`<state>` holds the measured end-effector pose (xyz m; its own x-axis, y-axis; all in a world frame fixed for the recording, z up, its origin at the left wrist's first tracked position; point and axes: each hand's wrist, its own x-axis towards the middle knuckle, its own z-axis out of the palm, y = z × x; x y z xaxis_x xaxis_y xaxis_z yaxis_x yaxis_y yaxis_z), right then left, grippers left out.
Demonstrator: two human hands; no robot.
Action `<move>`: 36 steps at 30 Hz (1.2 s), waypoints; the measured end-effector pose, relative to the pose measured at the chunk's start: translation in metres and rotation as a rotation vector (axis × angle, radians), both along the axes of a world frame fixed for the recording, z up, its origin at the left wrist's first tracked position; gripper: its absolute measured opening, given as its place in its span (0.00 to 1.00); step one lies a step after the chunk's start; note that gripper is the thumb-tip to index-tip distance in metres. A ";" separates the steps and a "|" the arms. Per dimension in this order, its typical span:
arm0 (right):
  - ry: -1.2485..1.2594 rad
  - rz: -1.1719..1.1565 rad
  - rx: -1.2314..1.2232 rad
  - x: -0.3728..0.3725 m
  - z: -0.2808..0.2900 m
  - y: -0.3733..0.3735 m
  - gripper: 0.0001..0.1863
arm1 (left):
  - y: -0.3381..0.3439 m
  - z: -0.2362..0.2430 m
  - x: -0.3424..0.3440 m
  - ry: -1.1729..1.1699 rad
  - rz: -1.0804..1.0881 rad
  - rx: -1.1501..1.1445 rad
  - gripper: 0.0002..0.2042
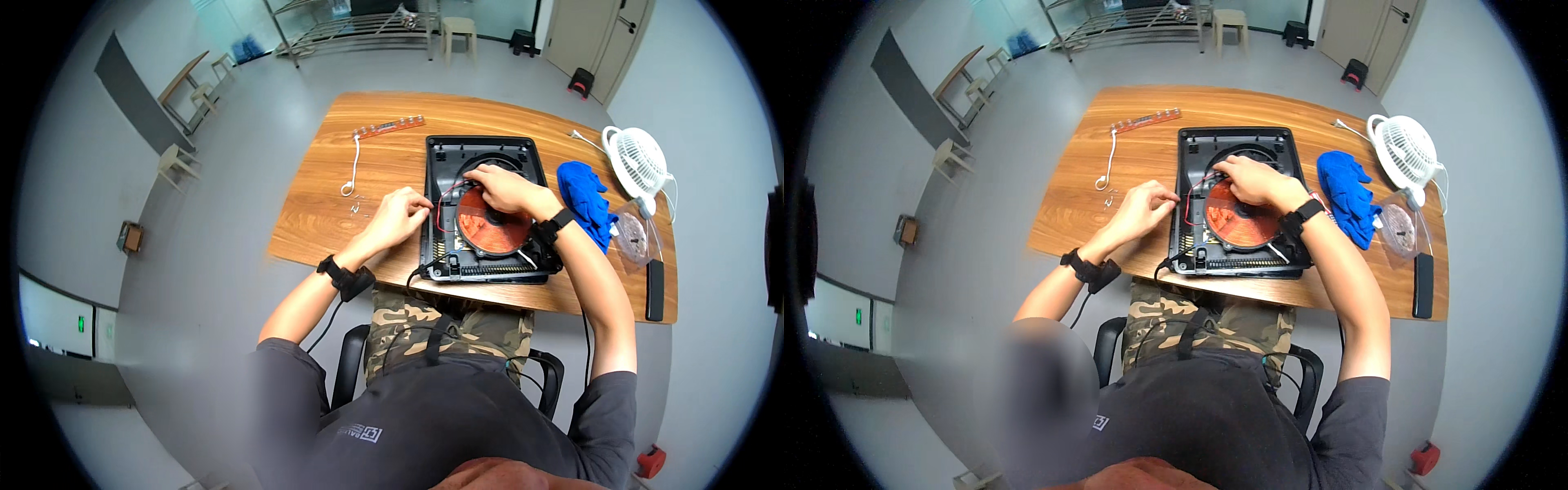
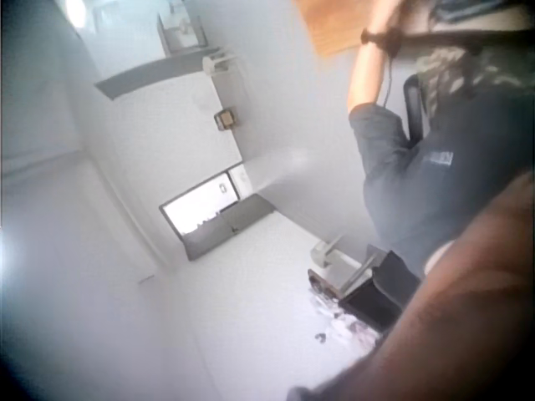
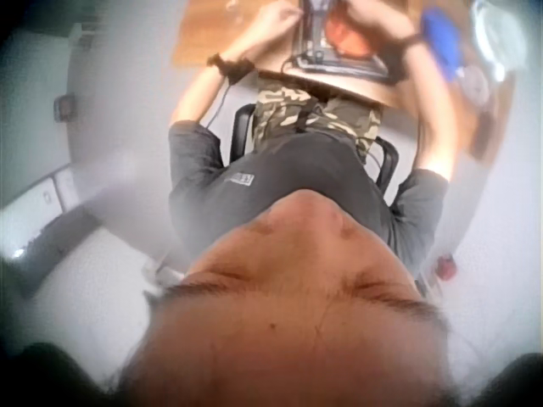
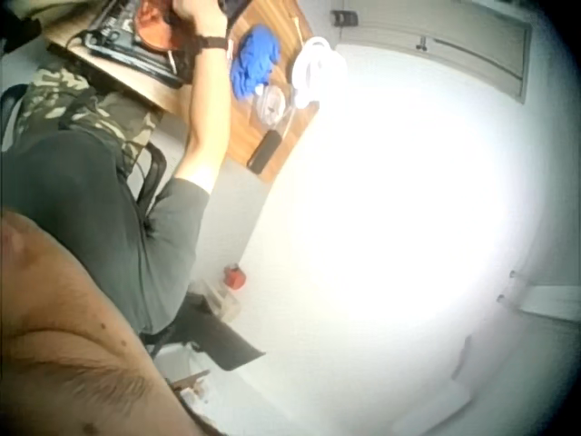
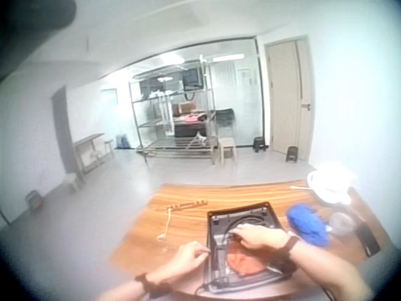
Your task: The person disassembles a small electronic device on a wooden table, removes a circular copper-colored component, cleans it with a blue cloth, and reassembles the device using a screwdriver. The person handles screws, a fan, and internal components during the process.
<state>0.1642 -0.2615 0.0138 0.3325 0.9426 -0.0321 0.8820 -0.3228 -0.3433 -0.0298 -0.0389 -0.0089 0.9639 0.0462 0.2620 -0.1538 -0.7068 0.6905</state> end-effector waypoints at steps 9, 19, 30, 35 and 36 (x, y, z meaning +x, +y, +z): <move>-0.029 0.040 0.008 0.018 0.012 0.004 0.22 | 0.146 0.016 0.035 0.142 0.449 0.157 0.15; -0.032 -0.042 -0.046 0.028 0.031 -0.010 0.19 | 0.225 -0.002 0.148 0.339 0.370 0.693 0.19; -0.011 -0.172 0.027 0.064 0.035 -0.082 0.17 | 0.228 -0.039 0.181 0.420 0.268 0.691 0.27; -0.009 -0.239 -0.044 0.067 0.030 -0.116 0.18 | 0.220 -0.036 0.181 0.452 0.294 0.712 0.25; -0.041 -0.237 0.017 0.067 0.025 -0.124 0.17 | 0.218 -0.035 0.181 0.450 0.297 0.711 0.25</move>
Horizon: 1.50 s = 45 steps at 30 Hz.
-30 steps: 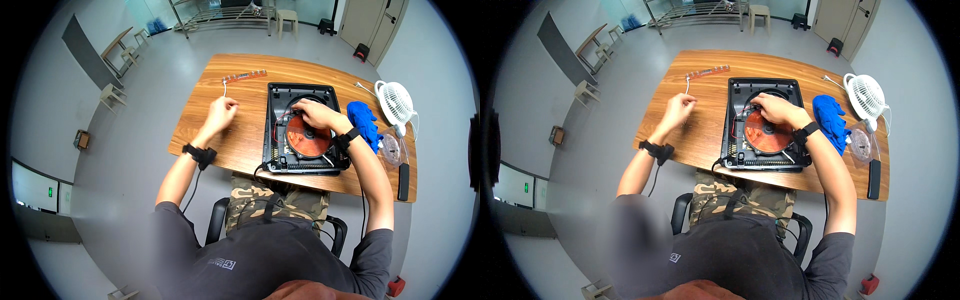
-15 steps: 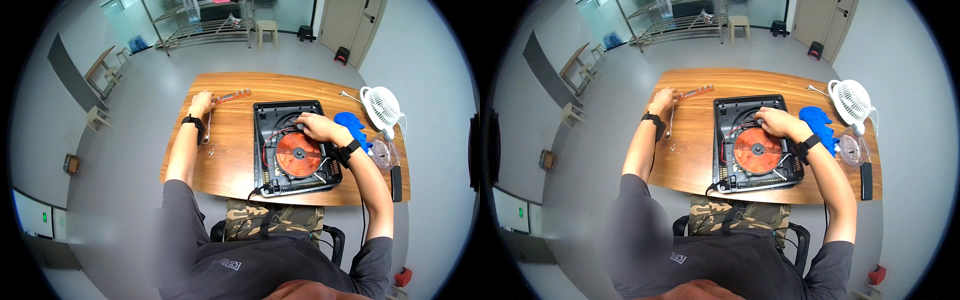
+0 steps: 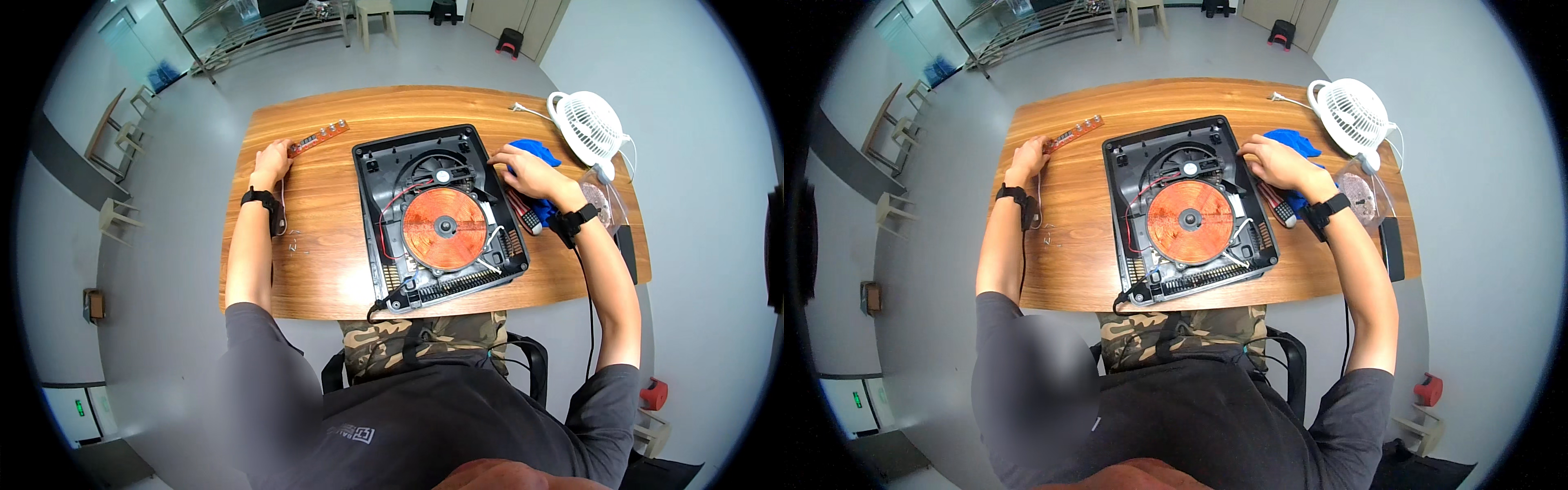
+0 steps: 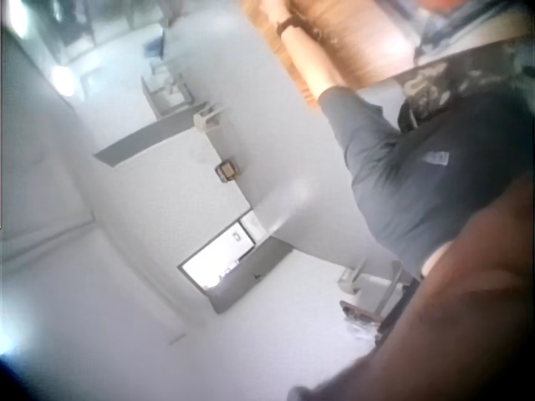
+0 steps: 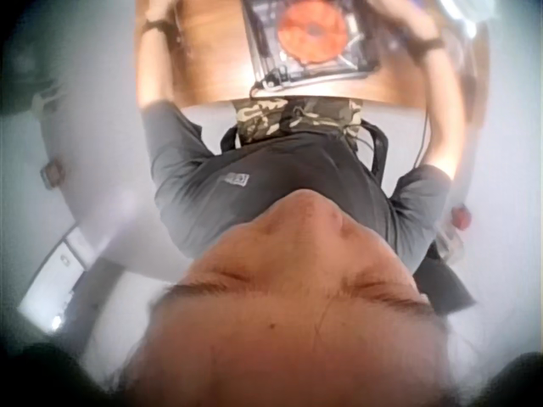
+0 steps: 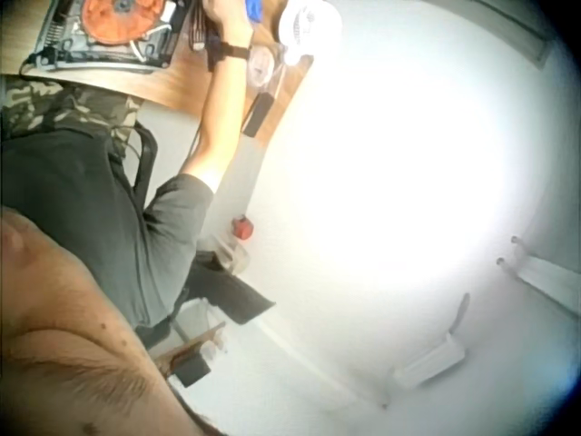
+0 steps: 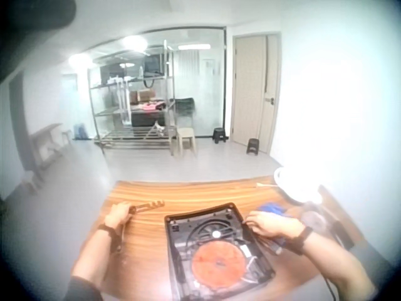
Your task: The person disassembles a small electronic device on a wooden table, removes a circular copper-colored component, cleans it with a blue cloth, and reassembles the device using a screwdriver. The person handles screws, a fan, and internal components during the process.
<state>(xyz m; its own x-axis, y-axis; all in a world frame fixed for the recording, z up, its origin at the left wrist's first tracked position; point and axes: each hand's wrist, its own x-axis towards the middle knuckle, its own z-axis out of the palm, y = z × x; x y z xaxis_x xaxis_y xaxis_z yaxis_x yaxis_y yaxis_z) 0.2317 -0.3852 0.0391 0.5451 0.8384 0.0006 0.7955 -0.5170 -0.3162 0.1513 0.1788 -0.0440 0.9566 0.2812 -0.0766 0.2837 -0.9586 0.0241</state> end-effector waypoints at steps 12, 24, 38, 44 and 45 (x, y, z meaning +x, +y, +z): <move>-0.026 0.003 0.054 -0.025 -0.019 -0.050 0.12 | -0.011 0.020 -0.025 -0.087 0.006 -0.053 0.25; -0.103 -0.128 -0.176 -0.054 -0.026 -0.060 0.10 | -0.023 0.046 -0.122 0.005 -0.221 -0.383 0.10; -0.008 -0.202 -0.319 -0.041 -0.049 -0.051 0.22 | -0.060 0.026 -0.144 0.089 -0.389 -0.158 0.04; 0.023 -0.208 -0.296 -0.040 -0.057 -0.055 0.25 | -0.065 0.028 -0.153 0.045 -0.446 -0.142 0.06; 0.027 -0.199 -0.285 -0.040 -0.056 -0.054 0.25 | -0.064 0.026 -0.154 0.055 -0.457 -0.138 0.06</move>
